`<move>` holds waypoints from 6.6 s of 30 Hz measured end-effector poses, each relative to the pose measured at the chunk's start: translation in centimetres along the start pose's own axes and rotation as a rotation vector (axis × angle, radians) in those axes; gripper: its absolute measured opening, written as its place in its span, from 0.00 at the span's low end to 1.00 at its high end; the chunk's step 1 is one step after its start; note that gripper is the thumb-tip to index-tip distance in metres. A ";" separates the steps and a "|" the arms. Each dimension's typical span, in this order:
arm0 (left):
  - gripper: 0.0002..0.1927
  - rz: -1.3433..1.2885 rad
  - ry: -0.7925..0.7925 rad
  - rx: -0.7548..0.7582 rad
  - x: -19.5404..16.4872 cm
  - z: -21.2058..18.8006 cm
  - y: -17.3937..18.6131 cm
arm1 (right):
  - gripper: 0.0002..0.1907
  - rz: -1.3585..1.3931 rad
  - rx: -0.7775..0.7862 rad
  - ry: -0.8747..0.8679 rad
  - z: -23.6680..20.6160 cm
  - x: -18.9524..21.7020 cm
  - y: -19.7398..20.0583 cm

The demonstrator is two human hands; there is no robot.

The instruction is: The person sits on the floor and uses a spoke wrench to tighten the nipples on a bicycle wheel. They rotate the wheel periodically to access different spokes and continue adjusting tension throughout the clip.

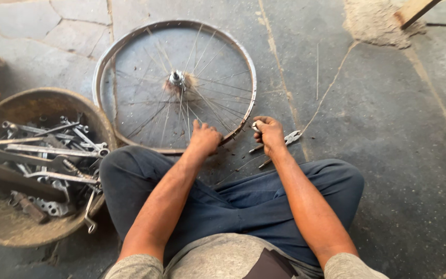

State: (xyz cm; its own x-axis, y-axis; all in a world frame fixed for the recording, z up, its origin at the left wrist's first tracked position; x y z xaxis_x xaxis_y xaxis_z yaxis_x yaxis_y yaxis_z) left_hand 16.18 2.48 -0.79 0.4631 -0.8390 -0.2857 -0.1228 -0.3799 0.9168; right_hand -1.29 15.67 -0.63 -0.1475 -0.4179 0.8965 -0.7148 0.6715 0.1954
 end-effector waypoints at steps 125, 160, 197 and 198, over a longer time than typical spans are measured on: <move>0.08 -0.396 -0.003 -0.259 3.1 1.9 4.0 | 0.19 -0.414 0.203 0.224 -2.4 -2.2 -6.3; 0.10 -0.426 -0.378 -0.317 1.3 2.1 1.7 | 0.38 0.295 0.779 -0.400 -0.5 -6.4 -6.5; 0.11 -0.675 0.101 -0.680 5.5 1.5 1.2 | 0.17 0.296 0.132 -0.053 2.6 -7.1 -0.7; 0.11 -0.728 0.175 -0.671 5.4 1.4 1.6 | 0.15 0.265 0.134 -0.072 2.6 -7.2 -0.7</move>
State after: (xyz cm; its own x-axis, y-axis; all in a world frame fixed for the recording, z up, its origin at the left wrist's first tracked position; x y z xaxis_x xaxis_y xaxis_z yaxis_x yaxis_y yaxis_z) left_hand 17.31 -3.21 -1.29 0.3578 -0.4003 -0.8437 0.7369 -0.4339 0.5184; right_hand -1.51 16.64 -8.24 -0.3855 -0.2843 0.8778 -0.7281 0.6781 -0.1001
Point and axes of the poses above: each hand's wrist, its own z-axis towards the middle knuckle, its own y-axis out of the back of the hand, x = y × z, the point moved 2 cm from there along z, towards the middle knuckle, and after that the axes turned 15 degrees about -z, right-handed, at the moved point
